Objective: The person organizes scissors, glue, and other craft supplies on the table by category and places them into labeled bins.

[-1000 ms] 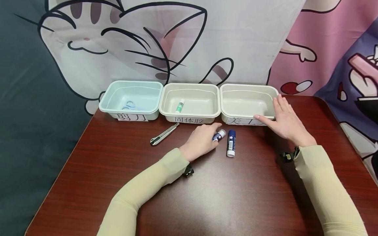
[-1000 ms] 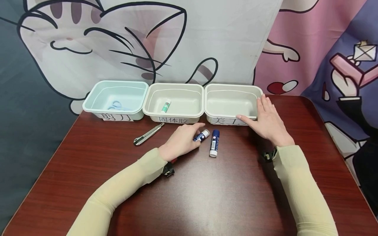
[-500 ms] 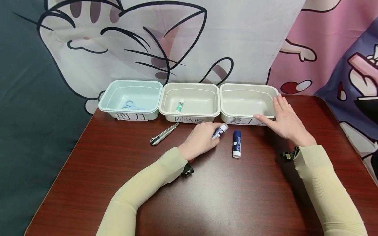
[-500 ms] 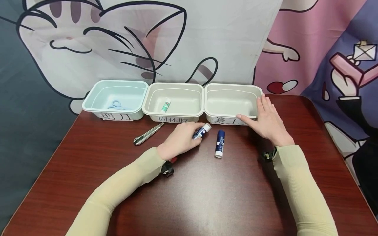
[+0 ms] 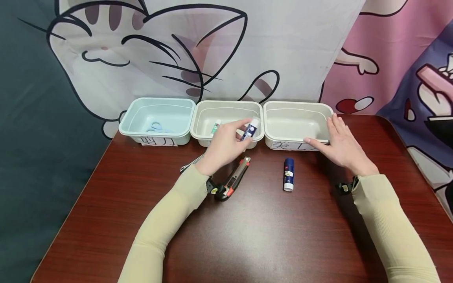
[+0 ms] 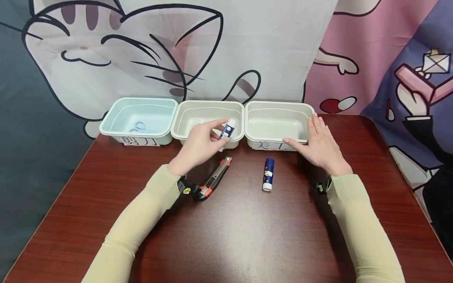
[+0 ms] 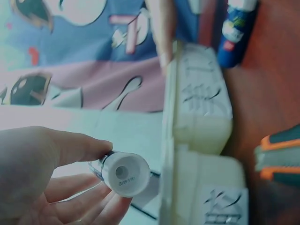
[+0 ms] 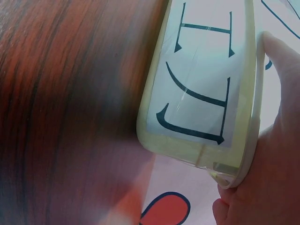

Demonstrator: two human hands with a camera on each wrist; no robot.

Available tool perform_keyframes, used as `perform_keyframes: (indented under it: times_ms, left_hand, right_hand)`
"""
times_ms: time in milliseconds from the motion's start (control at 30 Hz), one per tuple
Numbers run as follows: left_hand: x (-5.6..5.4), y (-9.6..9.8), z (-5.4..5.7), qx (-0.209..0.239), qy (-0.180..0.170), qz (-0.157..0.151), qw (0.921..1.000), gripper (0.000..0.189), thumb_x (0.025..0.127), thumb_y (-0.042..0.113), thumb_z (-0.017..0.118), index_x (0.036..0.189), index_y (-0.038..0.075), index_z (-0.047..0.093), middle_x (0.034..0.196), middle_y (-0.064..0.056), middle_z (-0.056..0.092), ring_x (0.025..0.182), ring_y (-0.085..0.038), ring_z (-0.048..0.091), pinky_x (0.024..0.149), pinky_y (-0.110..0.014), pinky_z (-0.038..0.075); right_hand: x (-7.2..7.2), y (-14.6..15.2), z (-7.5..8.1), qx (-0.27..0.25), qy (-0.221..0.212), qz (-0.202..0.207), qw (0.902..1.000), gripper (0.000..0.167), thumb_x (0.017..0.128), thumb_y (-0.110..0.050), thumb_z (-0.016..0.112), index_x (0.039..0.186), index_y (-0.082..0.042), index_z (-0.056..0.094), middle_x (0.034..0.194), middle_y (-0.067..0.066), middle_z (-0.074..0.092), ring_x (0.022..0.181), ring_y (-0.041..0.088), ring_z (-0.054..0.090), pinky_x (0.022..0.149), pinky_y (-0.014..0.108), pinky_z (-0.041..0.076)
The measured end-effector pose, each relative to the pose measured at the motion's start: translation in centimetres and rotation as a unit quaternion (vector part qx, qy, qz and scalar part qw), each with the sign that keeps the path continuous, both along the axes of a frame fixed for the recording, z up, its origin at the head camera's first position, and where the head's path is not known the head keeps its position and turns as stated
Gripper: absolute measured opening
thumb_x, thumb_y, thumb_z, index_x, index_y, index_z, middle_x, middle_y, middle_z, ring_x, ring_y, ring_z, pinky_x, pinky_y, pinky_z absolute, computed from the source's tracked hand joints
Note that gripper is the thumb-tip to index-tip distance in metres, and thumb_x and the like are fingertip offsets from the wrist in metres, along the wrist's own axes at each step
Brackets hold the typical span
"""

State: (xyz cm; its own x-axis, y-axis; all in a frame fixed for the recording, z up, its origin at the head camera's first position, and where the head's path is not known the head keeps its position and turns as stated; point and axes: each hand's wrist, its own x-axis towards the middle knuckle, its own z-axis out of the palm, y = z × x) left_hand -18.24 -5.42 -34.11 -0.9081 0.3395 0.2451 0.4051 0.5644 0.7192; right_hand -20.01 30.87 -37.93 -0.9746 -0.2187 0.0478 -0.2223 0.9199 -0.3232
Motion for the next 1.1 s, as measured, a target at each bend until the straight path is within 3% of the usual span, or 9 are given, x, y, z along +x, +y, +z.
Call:
perform_keyframes:
  times_ms: [167,467,867,1100]
  left_hand:
    - [-1.1,-1.4,1.2,0.036,-0.01,0.03,0.9989,0.052,0.093,0.011,0.074,0.143,0.009,0.06,0.114,-0.008,0.071,0.08,-0.012,0.07,0.065,-0.025,0.055]
    - [-2.9,-2.9,2.7,0.04,-0.018,0.077,0.9961,0.053,0.094,0.013,0.074,0.144,0.013,0.059,0.118,-0.009,0.071,0.085,-0.015,0.071,0.069,-0.027,0.055]
    - [-5.4,-3.6,2.4,0.049,-0.044,0.109,0.9919,0.053,0.093,0.017,0.076,0.144,0.014,0.06,0.12,-0.009,0.072,0.086,-0.015,0.071,0.071,-0.028,0.056]
    - [-6.5,-3.6,1.4,0.058,-0.067,0.123,0.9884,0.053,0.093,0.017,0.076,0.144,0.012,0.06,0.12,-0.009,0.071,0.086,-0.016,0.071,0.069,-0.027,0.056]
  right_hand:
    - [0.2,0.0,0.0,-0.003,0.001,0.0,1.0,0.107,0.096,-0.065,0.054,0.156,0.013,0.011,0.163,0.032,-0.001,0.152,0.041,-0.003,0.121,0.054,0.002]
    - [0.3,0.0,0.0,-0.003,-0.007,-0.001,1.0,0.107,0.097,-0.066,0.051,0.157,0.012,0.008,0.164,0.03,-0.004,0.152,0.037,-0.008,0.121,0.051,-0.002]
    - [0.2,0.0,-0.1,-0.003,-0.001,0.001,1.0,0.107,0.097,-0.065,0.052,0.156,0.013,0.01,0.164,0.031,-0.002,0.152,0.038,-0.006,0.121,0.051,-0.001]
    - [0.3,0.0,0.0,-0.001,-0.005,0.0,1.0,0.108,0.096,-0.066,0.053,0.156,0.013,0.009,0.164,0.03,-0.003,0.152,0.038,-0.007,0.121,0.053,0.0]
